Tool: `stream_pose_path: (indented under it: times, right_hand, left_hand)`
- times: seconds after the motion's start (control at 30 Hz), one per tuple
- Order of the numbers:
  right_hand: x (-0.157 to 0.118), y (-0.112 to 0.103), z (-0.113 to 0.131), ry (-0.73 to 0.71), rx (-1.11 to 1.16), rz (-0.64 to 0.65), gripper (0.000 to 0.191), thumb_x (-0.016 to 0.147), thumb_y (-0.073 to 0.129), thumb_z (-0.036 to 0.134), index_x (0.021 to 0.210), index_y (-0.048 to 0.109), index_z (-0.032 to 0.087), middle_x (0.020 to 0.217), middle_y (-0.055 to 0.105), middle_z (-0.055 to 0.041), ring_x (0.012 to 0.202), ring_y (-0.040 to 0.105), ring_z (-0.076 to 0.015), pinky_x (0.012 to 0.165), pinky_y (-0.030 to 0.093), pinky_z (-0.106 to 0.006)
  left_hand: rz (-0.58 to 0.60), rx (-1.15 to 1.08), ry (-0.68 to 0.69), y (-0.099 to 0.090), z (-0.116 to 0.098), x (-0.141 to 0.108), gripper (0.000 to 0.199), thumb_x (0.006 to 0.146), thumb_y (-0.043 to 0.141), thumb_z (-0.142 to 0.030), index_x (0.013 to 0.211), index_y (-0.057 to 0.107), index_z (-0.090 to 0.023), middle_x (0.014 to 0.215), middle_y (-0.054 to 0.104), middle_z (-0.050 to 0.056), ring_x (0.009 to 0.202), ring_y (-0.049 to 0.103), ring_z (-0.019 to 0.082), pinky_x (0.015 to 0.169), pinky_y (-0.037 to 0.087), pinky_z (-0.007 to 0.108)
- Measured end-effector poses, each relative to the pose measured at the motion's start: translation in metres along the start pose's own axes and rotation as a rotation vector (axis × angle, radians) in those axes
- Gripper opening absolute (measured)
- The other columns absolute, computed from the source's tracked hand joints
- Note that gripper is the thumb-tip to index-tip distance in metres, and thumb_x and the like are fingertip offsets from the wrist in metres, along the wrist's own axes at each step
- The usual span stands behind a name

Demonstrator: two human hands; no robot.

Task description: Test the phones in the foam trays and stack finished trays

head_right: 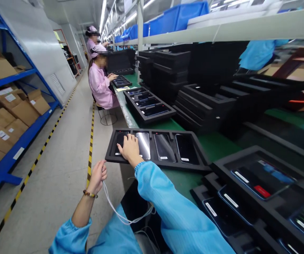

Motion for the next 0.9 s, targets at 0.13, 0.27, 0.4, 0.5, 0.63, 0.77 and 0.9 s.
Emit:
stream_pose_path:
  times: [0.13,0.27,0.4,0.5,0.63,0.77,0.9]
  right_hand:
    - [-0.001,0.007,0.000,-0.051,-0.003,-0.048,0.048,0.108,0.057,0.048,0.137,0.068,0.011,0.148,0.063,-0.0240,0.136,0.050,-0.0396,0.117,0.034,-0.053]
    - [0.001,0.015,-0.004,-0.080,-0.001,-0.052,0.054,0.108,0.056,0.049,0.144,0.065,0.010,0.154,0.062,-0.0236,0.147,0.045,-0.0406,0.121,0.031,-0.054]
    - [0.004,0.019,-0.007,-0.106,-0.001,-0.024,0.060,0.107,0.057,0.049,0.147,0.063,0.006,0.155,0.061,-0.0257,0.151,0.045,-0.0400,0.123,0.031,-0.053]
    - [-0.002,0.017,-0.008,-0.144,0.004,0.002,0.062,0.106,0.058,0.052,0.147,0.063,0.005,0.155,0.061,-0.0261,0.153,0.045,-0.0399,0.123,0.032,-0.052]
    - [-0.015,0.011,-0.009,-0.223,0.010,0.033,0.058,0.106,0.059,0.057,0.141,0.067,0.010,0.152,0.063,-0.0244,0.148,0.049,-0.0395,0.120,0.034,-0.051]
    - [-0.005,0.006,-0.008,-0.279,0.026,0.055,0.047,0.109,0.056,0.056,0.124,0.073,0.014,0.130,0.071,-0.0213,0.125,0.060,-0.0386,0.110,0.041,-0.052]
    - [0.010,0.004,0.011,-0.425,0.086,0.104,0.036,0.111,0.056,0.049,0.107,0.073,0.017,0.111,0.071,-0.0155,0.108,0.062,-0.0329,0.096,0.047,-0.046]
  left_hand:
    - [-0.011,-0.054,-0.015,0.006,0.000,0.013,0.079,0.064,0.088,-0.084,0.101,0.050,-0.025,0.057,0.035,-0.016,0.044,0.022,0.004,0.046,0.006,0.019]
    - [-0.003,-0.074,-0.055,0.011,0.002,0.019,0.079,0.064,0.089,-0.084,0.079,0.038,-0.026,0.054,0.027,-0.016,0.043,0.017,0.003,0.044,0.005,0.020]
    - [-0.014,-0.061,-0.067,0.011,0.001,0.016,0.081,0.061,0.089,-0.085,0.073,0.034,-0.027,0.052,0.026,-0.015,0.043,0.015,0.003,0.043,0.004,0.021]
    - [-0.031,-0.043,-0.048,0.011,0.003,0.005,0.081,0.055,0.089,-0.086,0.073,0.038,-0.026,0.053,0.025,-0.015,0.045,0.017,0.003,0.043,0.004,0.021]
    - [-0.026,-0.016,-0.053,0.014,0.013,-0.020,0.083,0.053,0.084,-0.093,0.073,0.038,-0.026,0.055,0.025,-0.015,0.046,0.017,0.004,0.044,0.006,0.022]
    - [0.006,-0.008,-0.067,0.018,0.026,-0.046,0.079,0.060,0.084,-0.090,0.073,0.039,-0.026,0.056,0.024,-0.014,0.045,0.018,0.004,0.045,0.006,0.023]
    - [0.016,0.023,-0.075,0.020,0.038,-0.064,0.081,0.061,0.077,-0.097,0.072,0.036,-0.027,0.056,0.024,-0.013,0.046,0.017,0.005,0.044,0.006,0.025]
Point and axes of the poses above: each hand's wrist, its own x-axis towards the middle knuckle, its own y-axis out of the palm, z = x × y, the point moved 8 cm from there along x, towards the middle knuckle
